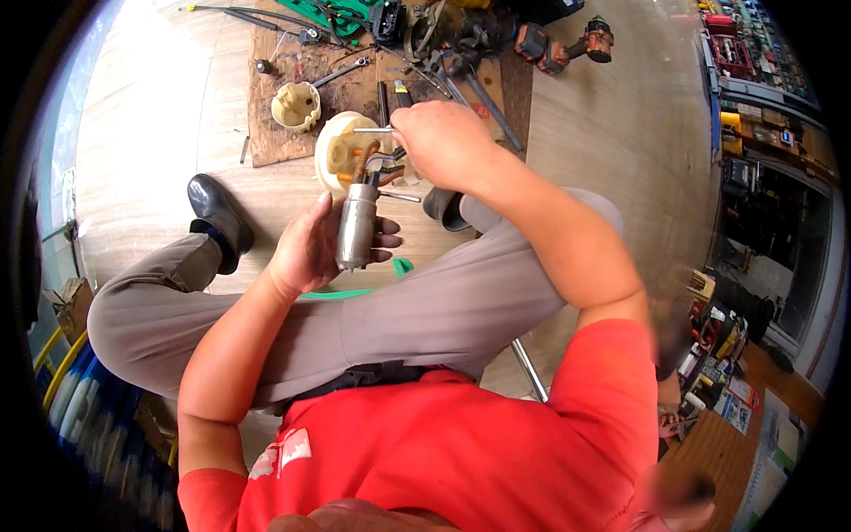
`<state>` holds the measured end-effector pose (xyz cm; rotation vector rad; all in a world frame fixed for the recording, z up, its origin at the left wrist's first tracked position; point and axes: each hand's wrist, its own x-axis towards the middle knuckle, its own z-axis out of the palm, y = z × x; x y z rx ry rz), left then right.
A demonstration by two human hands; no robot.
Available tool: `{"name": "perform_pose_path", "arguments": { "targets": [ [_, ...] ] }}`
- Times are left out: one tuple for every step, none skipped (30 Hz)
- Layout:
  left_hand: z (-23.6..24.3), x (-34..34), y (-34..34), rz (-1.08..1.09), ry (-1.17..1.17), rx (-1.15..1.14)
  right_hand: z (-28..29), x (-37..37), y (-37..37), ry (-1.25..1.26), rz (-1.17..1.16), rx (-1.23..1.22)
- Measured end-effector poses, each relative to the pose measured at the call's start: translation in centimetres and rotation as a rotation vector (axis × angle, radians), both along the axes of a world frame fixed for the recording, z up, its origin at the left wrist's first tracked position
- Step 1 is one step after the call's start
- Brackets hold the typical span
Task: The person disassembles a fuel pump assembly by using a screwdriver and pliers to separate components, then uses a wire stripper to remove insulation from a wire on the unit.
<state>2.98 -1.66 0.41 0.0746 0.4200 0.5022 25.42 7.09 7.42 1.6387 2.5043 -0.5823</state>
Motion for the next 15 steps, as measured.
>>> {"name": "perform_pose_path", "arguments": {
  "targets": [
    [0.2,-0.1,0.1,0.005,0.008,-0.002,0.0,-0.1,0.1,-0.008,0.003,-0.008],
    [0.3,-0.1,0.2,0.0,0.023,0.013,-0.2,-0.1,0.1,-0.024,0.0,-0.021],
    [0.3,-0.2,0.3,-0.004,0.038,0.029,-0.5,-0.1,0.1,-0.041,-0.002,-0.035],
    [0.4,-0.3,0.4,-0.008,0.054,0.046,-0.8,-0.1,0.1,-0.058,-0.003,-0.047],
    [0.4,-0.3,0.4,0.0,0.047,0.038,-0.9,-0.2,0.1,-0.063,-0.005,-0.056],
    [0.5,-0.3,0.5,0.008,0.041,0.03,-1.0,-0.2,0.0,-0.068,-0.008,-0.065],
    [0.5,-0.4,0.5,0.018,0.036,0.023,-1.1,-0.2,0.1,-0.071,-0.007,-0.073],
    [0.5,-0.4,0.5,0.021,0.039,0.021,-1.3,-0.2,0.1,-0.081,0.008,-0.074],
    [0.4,-0.4,0.5,0.025,0.041,0.019,-1.6,-0.1,0.1,-0.09,0.023,-0.074],
    [0.4,-0.4,0.4,0.027,0.043,0.016,-1.8,-0.1,0.1,-0.1,0.037,-0.075],
    [0.4,-0.4,0.4,0.032,0.056,-0.005,-2.0,-0.1,0.1,-0.11,0.044,-0.09],
    [0.4,-0.3,0.4,0.037,0.069,-0.026,-2.1,-0.2,-0.1,-0.121,0.051,-0.105],
    [0.4,-0.4,0.4,0.043,0.084,-0.048,-2.1,-0.3,-0.1,-0.129,0.058,-0.12],
    [0.3,-0.5,0.4,0.062,0.082,-0.072,-2.1,-0.5,-0.2,-0.118,0.042,-0.139],
    [0.0,-0.6,0.4,0.08,0.08,-0.096,-2.0,-0.8,-0.3,-0.108,0.025,-0.157]
  ]
}}
